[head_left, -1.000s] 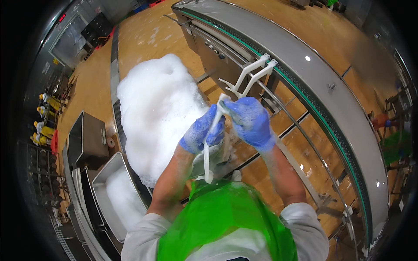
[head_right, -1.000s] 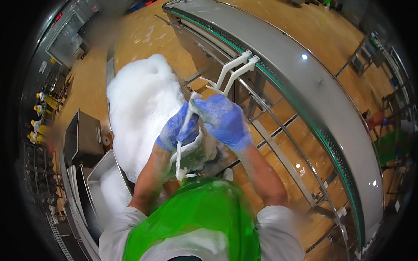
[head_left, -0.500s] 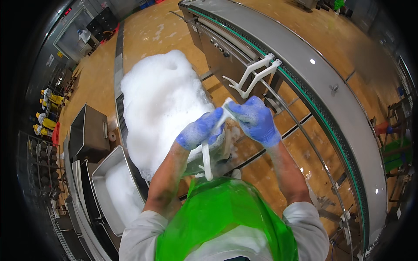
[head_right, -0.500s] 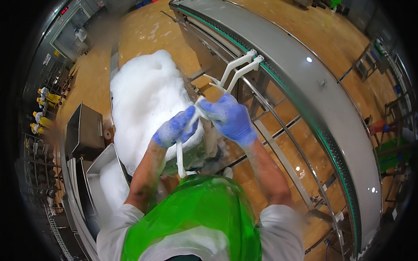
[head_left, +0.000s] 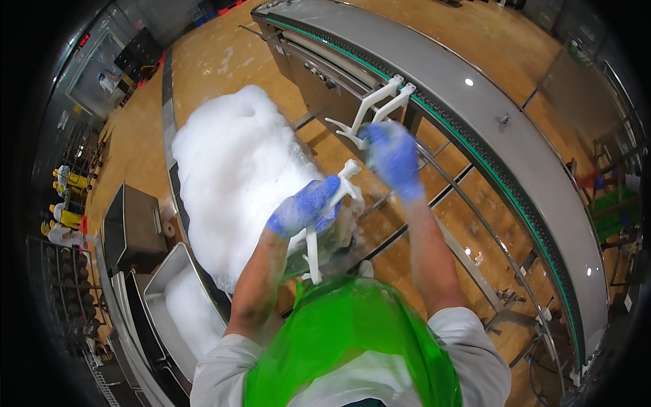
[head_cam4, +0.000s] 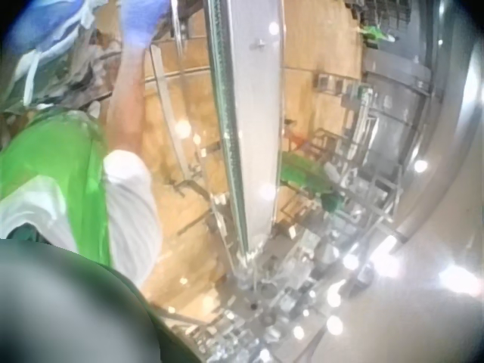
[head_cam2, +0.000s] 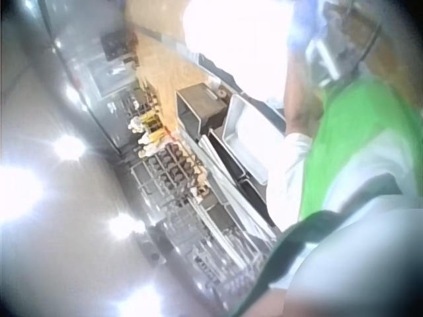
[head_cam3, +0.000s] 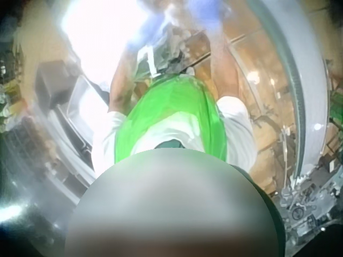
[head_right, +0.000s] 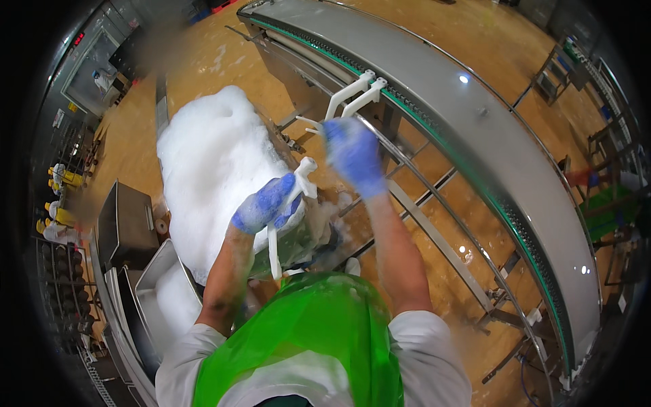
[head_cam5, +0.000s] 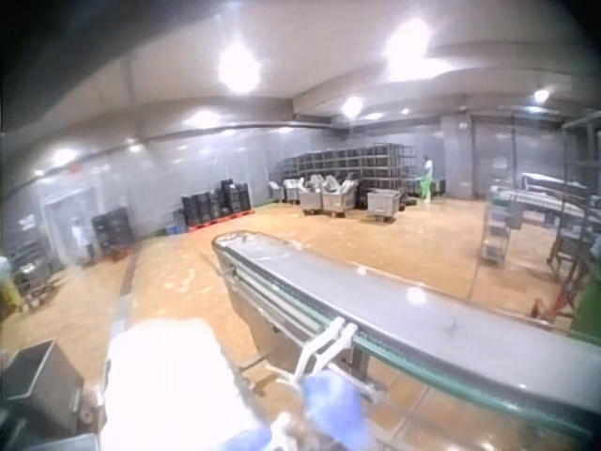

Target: The person scrubs white plastic parts with a green sponge in a soapy water bath, rinses them, and places them on a conveyor belt. The person repeats this process for multiple parts throughout the clip.

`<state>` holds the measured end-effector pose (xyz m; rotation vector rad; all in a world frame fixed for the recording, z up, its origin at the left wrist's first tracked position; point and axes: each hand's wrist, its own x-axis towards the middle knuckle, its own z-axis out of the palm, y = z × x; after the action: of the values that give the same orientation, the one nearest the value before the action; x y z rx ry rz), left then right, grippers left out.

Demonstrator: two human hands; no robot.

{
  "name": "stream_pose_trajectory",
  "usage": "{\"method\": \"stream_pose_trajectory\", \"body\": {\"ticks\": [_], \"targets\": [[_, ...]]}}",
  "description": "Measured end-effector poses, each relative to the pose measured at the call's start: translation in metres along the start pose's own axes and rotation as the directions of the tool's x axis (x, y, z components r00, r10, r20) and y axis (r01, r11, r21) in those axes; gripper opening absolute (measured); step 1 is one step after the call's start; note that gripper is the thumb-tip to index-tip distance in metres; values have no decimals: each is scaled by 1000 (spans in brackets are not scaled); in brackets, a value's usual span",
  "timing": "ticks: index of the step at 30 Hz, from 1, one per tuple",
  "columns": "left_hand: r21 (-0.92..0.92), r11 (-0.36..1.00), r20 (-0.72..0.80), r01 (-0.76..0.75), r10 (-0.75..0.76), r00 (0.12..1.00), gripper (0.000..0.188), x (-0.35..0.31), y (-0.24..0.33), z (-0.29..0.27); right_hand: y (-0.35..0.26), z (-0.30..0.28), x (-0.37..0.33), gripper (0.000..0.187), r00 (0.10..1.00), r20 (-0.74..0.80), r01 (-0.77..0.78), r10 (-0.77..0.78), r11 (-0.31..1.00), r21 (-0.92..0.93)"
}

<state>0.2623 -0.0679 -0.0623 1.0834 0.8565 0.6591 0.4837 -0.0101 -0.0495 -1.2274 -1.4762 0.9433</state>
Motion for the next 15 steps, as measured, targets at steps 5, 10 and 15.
{"method": "stream_pose_trajectory", "body": {"ticks": [5,10,15], "targets": [[221,969,-118,-105,134,984,42,-7,6,-3,-8,2,-27,29,994,-26,111,-110,993,30],[416,903,-135,-105,175,975,34,0,7,-5,-23,38,-55,26,944,286,219,-163,960,-175],[321,946,-124,-53,97,987,30,-4,15,-15,-28,28,-53,23,914,329,360,-237,848,-389]]}}
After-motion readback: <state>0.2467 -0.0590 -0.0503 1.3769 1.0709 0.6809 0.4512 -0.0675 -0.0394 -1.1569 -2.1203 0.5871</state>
